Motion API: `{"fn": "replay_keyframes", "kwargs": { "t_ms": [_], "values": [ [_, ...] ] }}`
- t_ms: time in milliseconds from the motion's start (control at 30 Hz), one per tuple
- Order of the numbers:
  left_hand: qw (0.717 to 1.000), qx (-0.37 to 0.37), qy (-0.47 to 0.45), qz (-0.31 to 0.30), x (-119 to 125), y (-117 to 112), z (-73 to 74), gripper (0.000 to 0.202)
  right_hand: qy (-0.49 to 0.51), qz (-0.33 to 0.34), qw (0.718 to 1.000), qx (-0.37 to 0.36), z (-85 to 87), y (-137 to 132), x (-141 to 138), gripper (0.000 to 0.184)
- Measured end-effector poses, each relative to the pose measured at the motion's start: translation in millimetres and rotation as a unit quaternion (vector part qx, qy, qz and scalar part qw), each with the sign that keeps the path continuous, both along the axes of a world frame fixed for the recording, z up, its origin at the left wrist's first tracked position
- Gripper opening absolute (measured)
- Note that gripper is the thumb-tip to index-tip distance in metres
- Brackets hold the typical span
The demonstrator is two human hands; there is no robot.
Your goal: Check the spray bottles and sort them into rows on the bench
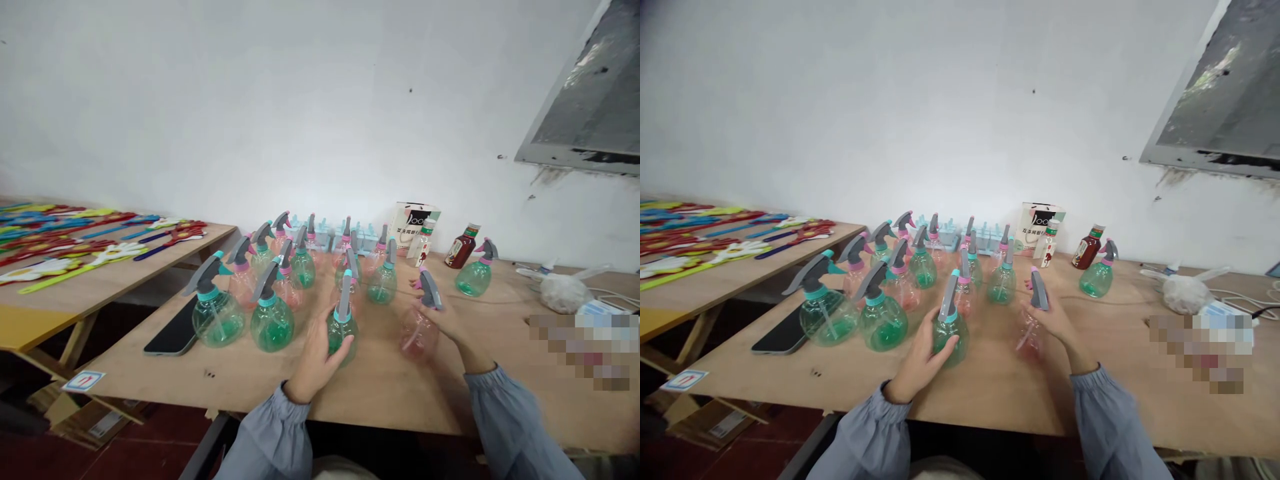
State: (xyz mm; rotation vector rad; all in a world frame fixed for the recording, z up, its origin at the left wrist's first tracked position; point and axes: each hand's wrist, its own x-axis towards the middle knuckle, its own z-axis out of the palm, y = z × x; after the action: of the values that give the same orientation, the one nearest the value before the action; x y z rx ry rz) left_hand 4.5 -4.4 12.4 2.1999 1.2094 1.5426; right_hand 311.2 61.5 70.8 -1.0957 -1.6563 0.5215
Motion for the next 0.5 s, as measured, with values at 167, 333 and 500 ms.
{"fn": "replay_keyframes", "kwargs": {
  "t_ms": [167,333,500],
  "values": [
    [1.000,-0.002,0.002,-0.004,0.0,-0.2,1.7,0.055,0.060,0.057,0.996,0.024,11.0,-7.9,-35.6,0.043],
    [1.000,-0.004,-0.001,-0.001,-0.3,0.5,-0.3,0.057,0.093,0.018,0.995,-0.017,16.7,-9.3,-55.1,0.038],
    [1.000,-0.008,0.000,-0.003,-0.3,0.0,0.1,0.057,0.130,0.084,0.988,0.012,16.1,-11.4,-63.3,0.043]
  ]
}}
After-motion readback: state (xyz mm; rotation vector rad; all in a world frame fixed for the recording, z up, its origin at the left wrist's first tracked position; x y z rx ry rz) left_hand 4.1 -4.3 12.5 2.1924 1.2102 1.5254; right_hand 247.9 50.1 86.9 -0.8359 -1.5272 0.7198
